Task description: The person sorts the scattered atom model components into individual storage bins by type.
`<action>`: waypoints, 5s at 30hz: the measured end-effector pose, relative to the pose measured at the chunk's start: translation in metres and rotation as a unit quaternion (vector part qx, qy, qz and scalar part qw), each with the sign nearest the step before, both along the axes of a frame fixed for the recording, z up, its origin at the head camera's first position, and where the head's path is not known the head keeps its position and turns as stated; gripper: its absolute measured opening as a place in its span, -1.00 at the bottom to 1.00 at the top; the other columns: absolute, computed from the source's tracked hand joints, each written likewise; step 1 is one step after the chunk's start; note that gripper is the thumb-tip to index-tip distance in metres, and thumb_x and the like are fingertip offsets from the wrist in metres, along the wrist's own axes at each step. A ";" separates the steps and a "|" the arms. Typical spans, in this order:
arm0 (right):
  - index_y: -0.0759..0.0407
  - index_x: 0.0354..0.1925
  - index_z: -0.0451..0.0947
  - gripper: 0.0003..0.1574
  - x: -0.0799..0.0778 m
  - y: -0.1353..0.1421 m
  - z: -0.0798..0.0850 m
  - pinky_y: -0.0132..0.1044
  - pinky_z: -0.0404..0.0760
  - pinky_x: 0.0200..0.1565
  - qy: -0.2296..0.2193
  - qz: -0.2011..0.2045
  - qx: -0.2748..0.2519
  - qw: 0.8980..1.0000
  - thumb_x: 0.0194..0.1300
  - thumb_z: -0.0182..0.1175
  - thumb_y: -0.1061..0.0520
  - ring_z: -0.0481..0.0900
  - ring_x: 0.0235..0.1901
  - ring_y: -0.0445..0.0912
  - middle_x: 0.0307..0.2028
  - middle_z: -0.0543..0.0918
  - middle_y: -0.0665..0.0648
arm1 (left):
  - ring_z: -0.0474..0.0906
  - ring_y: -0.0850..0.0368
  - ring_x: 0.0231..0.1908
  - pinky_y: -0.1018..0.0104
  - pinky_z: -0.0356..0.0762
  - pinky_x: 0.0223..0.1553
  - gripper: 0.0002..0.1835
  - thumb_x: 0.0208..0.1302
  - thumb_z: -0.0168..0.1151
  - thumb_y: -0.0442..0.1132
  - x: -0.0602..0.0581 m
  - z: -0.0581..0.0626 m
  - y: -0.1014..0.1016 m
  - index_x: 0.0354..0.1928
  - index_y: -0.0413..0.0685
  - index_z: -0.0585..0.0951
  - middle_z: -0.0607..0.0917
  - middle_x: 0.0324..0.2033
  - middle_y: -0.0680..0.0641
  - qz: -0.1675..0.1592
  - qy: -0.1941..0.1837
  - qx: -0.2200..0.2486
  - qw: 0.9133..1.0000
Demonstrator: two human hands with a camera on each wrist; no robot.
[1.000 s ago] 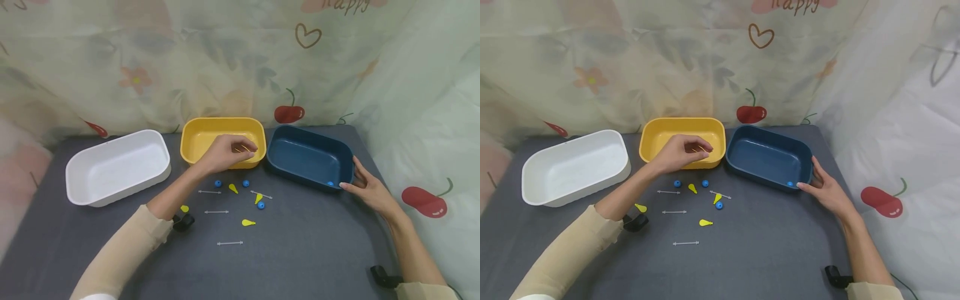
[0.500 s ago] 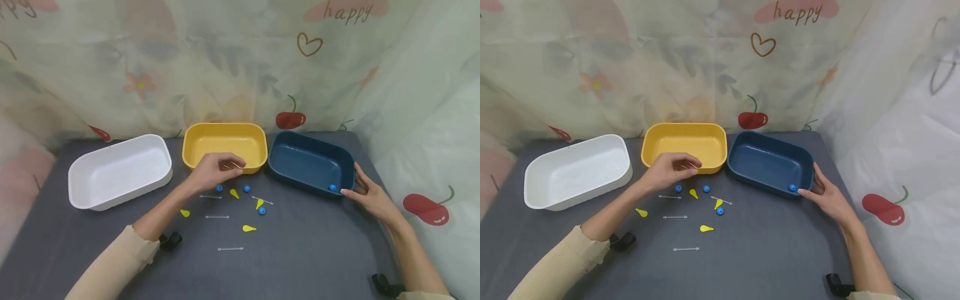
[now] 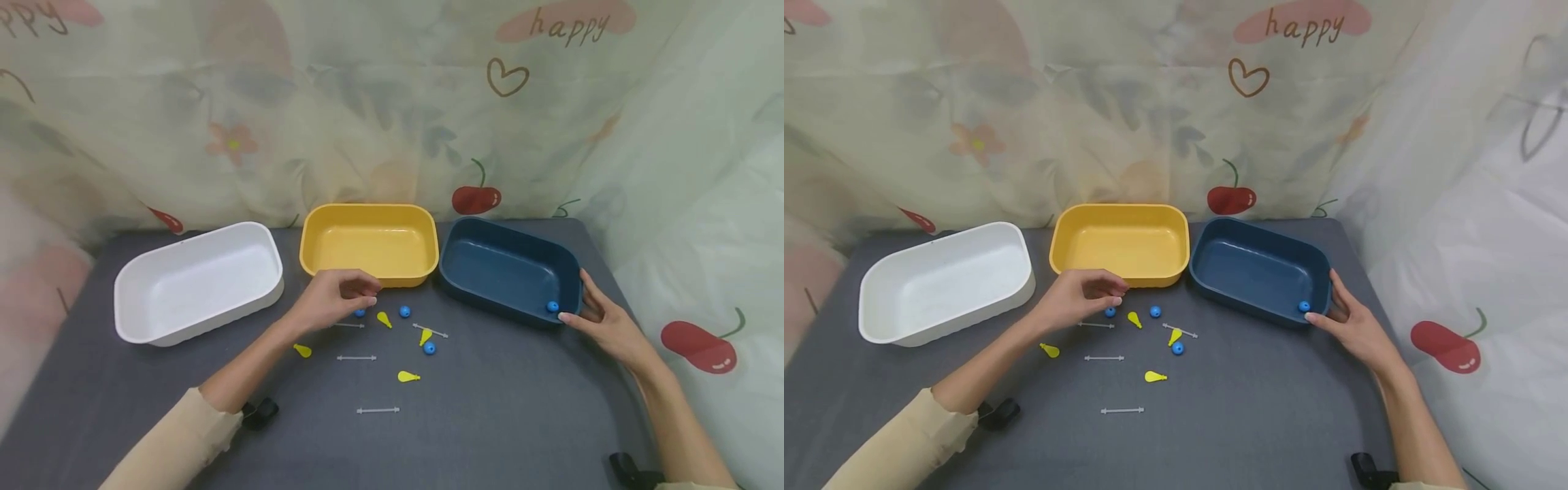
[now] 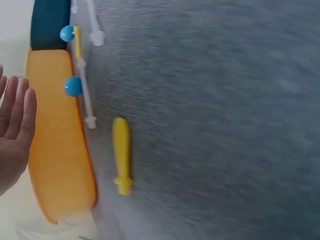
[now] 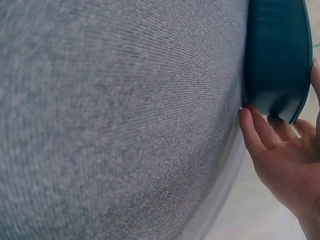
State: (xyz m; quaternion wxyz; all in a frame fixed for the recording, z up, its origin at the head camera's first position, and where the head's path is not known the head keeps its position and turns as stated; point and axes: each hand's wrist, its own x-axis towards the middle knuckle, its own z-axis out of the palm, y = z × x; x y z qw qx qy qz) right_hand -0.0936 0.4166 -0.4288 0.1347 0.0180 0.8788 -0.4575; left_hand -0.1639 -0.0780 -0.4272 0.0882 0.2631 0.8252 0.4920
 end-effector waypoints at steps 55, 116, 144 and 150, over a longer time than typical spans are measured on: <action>-0.36 0.53 -0.52 0.17 0.001 0.001 -0.001 -0.62 0.45 -0.12 -0.002 -0.002 0.006 1.000 0.45 0.17 -0.09 0.12 0.39 0.43 0.53 -0.12 0.36 | 0.58 0.22 -0.30 0.31 0.58 -0.21 -0.85 0.23 0.41 -0.30 0.002 -0.035 -0.011 -0.17 -0.06 0.69 0.67 -0.35 0.10 0.013 0.026 -0.113 0.993; -0.41 0.53 -0.50 0.16 0.000 0.002 -0.003 -0.64 0.43 -0.11 -0.001 0.002 -0.002 1.000 0.45 0.17 -0.07 0.12 0.40 0.39 0.54 -0.09 0.34 | 0.65 0.23 -0.23 0.42 0.61 -0.20 -0.72 0.24 0.41 -0.25 -0.036 0.040 0.110 0.00 -0.04 0.72 0.74 -0.18 0.08 -0.048 -0.015 -0.008 0.999; -0.44 0.53 -0.47 0.14 0.000 0.002 -0.008 -0.66 0.42 -0.11 0.010 -0.002 -0.010 1.000 0.45 0.18 -0.05 0.11 0.39 0.41 0.52 -0.06 0.39 | 0.58 0.23 -0.25 0.50 0.58 -0.25 -0.75 0.25 0.41 -0.21 -0.063 0.027 0.164 -0.03 -0.03 0.74 0.72 -0.26 0.09 -0.027 0.008 -0.001 1.000; -0.42 0.53 -0.47 0.15 -0.002 0.002 -0.007 -0.64 0.44 -0.10 0.011 -0.001 -0.012 1.000 0.45 0.18 -0.03 0.13 0.38 0.42 0.52 -0.05 0.40 | 0.58 0.24 -0.22 0.53 0.57 -0.24 -0.75 0.27 0.39 -0.19 -0.069 0.022 0.174 -0.02 0.00 0.72 0.72 -0.23 0.10 -0.032 0.011 -0.019 0.999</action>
